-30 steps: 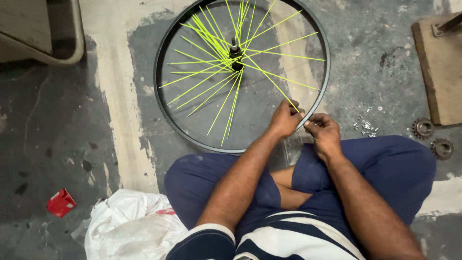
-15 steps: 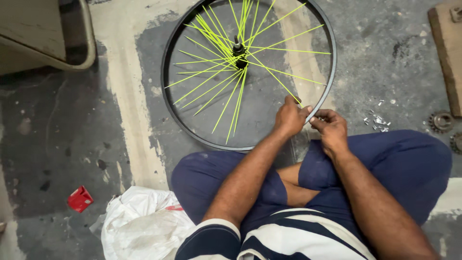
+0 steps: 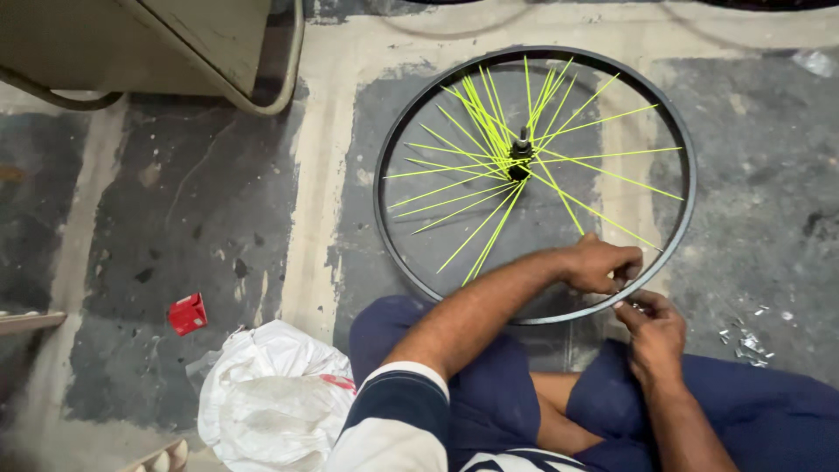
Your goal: The person sits on the floor and assembles a bicycle wheel by inserting neon yellow spokes into the rim and hub. They secure each spoke with a nipple and tighten it by hand, working systematically around the wheel.
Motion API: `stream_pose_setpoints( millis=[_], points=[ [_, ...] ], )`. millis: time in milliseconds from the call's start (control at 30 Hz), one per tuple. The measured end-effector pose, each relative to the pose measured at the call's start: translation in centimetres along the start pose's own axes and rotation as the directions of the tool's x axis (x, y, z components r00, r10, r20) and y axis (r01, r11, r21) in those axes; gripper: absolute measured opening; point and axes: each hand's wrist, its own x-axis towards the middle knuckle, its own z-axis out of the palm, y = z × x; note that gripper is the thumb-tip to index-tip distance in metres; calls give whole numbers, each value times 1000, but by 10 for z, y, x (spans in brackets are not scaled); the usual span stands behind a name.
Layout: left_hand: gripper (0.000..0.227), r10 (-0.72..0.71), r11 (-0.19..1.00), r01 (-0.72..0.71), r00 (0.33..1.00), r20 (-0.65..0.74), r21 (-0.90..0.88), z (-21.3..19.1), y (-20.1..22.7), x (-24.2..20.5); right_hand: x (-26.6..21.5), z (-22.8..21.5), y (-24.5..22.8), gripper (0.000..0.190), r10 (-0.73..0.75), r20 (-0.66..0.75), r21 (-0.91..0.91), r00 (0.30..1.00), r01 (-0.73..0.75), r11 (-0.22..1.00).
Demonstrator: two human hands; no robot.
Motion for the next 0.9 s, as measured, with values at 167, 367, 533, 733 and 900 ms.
stream_pose_setpoints(
  millis=[167,367,533,733,900],
  points=[
    [41,-25,1000,24,999,35,11,10,-6,5,-1,0,-1,32,33,-10,15,999,-33,999],
    [31,-37,996,37,999,2,75,13,-3,7,-1,2,-6,28,-14,-9,136,1000,15,991],
    [31,-52,998,52,999,0,23,8,2,4,-3,5,-12,28,-19,-3,180,1000,19,983],
    [36,-33,999,33,999,-8,27,5,4,4,-5,6,-15,28,-38,9,230,999,34,973],
    [45,-16,1000,16,1000,-19,-20,2,5,1,-5,8,-18,28,-38,-5,218,999,38,975]
  ],
)
